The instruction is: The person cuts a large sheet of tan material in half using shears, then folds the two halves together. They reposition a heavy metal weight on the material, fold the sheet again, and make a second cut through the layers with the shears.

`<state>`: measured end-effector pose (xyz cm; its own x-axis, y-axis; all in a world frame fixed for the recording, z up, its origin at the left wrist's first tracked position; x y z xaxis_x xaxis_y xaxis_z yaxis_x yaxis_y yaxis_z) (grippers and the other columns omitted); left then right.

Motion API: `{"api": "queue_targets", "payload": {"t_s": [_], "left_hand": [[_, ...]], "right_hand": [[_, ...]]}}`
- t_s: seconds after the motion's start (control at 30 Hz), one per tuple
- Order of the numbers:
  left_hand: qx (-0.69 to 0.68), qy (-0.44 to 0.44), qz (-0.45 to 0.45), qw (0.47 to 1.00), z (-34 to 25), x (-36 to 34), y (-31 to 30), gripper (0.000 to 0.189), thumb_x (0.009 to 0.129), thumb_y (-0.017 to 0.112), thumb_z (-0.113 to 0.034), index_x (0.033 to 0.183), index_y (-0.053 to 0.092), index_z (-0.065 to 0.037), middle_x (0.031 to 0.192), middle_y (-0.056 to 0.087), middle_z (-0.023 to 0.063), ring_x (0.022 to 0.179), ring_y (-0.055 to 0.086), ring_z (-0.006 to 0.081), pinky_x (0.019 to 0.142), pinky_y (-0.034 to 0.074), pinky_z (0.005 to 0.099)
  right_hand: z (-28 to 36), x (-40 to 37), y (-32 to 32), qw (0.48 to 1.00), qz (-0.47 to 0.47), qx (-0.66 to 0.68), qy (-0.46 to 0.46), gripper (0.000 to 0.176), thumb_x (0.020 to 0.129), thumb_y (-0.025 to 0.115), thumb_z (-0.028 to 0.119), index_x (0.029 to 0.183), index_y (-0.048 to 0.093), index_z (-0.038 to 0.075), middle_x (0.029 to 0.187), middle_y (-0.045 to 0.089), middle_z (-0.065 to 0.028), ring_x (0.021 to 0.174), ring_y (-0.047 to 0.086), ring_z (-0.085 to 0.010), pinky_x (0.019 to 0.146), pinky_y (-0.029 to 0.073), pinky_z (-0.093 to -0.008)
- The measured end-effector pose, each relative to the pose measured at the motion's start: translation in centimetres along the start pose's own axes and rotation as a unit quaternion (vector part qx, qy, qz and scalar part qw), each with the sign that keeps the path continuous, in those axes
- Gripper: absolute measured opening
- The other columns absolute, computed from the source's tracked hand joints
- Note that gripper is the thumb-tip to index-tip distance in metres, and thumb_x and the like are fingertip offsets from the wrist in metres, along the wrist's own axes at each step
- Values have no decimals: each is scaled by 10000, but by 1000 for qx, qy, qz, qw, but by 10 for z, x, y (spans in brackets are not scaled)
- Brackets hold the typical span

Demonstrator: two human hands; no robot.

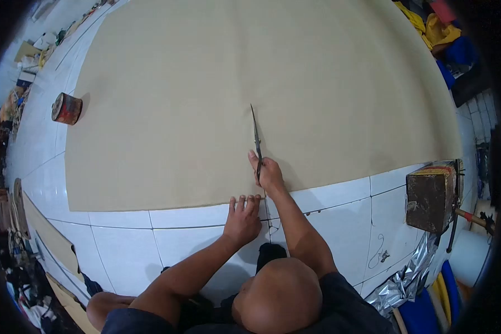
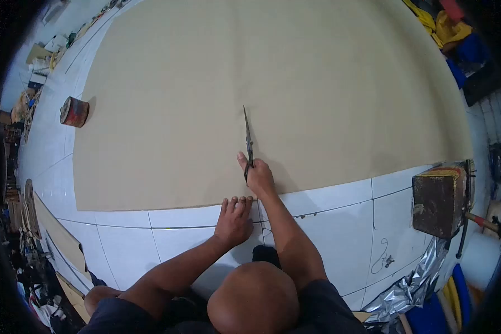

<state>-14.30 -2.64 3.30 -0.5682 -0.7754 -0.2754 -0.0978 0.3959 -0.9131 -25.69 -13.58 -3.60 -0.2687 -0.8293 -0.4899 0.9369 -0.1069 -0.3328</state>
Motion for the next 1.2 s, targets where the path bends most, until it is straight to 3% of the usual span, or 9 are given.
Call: {"api": "queue_targets", "payload": {"t_s": [0.07, 0.13, 0.23, 0.37, 0.43, 0.5, 0.93, 1.0, 1.2], "left_hand": [[11, 11, -8, 1000, 2, 0, 5, 697, 829, 570, -282, 1413, 338, 21, 1350, 429, 215, 1303, 372, 401, 1102, 253, 573], [18, 16, -15, 1000, 2, -1, 5, 717, 824, 573, -295, 1419, 327, 20, 1346, 431, 214, 1301, 374, 401, 1101, 251, 578], [2, 11, -5, 1000, -2, 2, -3, 749, 822, 592, -341, 1423, 325, 19, 1338, 438, 216, 1302, 376, 402, 1102, 244, 582], [2, -11, 0, 1000, -5, 10, -10, 824, 818, 617, -461, 1432, 326, 5, 1291, 468, 216, 1248, 419, 387, 1064, 281, 578], [-21, -21, 28, 999, -8, 15, -17, 835, 809, 625, -509, 1439, 346, -37, 1242, 484, 199, 1179, 451, 371, 1019, 307, 585], [-10, -22, 24, 999, -11, 17, -14, 802, 793, 643, -548, 1441, 390, -151, 1218, 476, 169, 1147, 439, 366, 974, 311, 631], [-41, -24, 47, 998, -7, 15, -5, 742, 809, 635, -534, 1425, 426, -178, 1227, 488, 195, 1166, 448, 406, 993, 274, 686], [-29, -19, 41, 999, -7, 16, -4, 735, 819, 629, -525, 1432, 417, -180, 1241, 486, 198, 1160, 457, 407, 996, 273, 697], [-27, -33, 62, 997, -5, 15, 4, 756, 848, 609, -505, 1488, 324, -220, 1242, 485, 193, 1179, 449, 414, 1006, 270, 707]], "right_hand": [[11, 10, 0, 1000, 8, 1, -1, 681, 850, 563, 669, 612, 516, 33, 531, 527, -82, 514, 563, -203, 511, 435, -354], [14, 11, 4, 996, 38, 83, 8, 560, 879, 640, 540, 592, 430, 108, 475, 400, 31, 383, 405, -96, 372, 340, -276], [17, 5, 0, 997, -11, 63, -47, 557, 879, 640, 538, 592, 437, 106, 479, 427, 18, 377, 410, -99, 375, 343, -277], [22, 4, -3, 999, -6, 40, -36, 538, 885, 638, 527, 615, 464, 95, 496, 465, 1, 388, 433, -102, 378, 348, -278], [24, -2, -3, 998, 29, 54, 15, 603, 873, 616, 576, 624, 502, 40, 526, 503, -65, 475, 526, -180, 489, 428, -353], [41, -12, -9, 998, 37, 54, 12, 518, 889, 633, 524, 649, 477, 92, 516, 473, 0, 424, 464, -99, 408, 367, -262], [48, 53, 15, 984, 71, 143, 78, 493, 879, 644, 534, 692, 492, 104, 536, 447, 31, 420, 423, -83, 402, 340, -253], [42, 63, 10, 998, 15, 60, -16, 496, 883, 642, 529, 670, 490, 108, 539, 446, 35, 421, 419, -80, 394, 341, -258], [45, 59, 11, 996, 22, 92, 9, 507, 882, 641, 530, 657, 495, 100, 537, 450, 26, 417, 426, -81, 389, 347, -268]]}}
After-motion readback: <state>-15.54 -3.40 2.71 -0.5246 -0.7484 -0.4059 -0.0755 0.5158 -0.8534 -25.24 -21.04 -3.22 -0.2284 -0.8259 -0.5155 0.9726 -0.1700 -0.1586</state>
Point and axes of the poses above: each hand's wrist, its own x-axis towards the middle knuckle, its own y-axis out of the palm, z = x × y, the point moved 8 cm from there along x, towards the middle knuckle
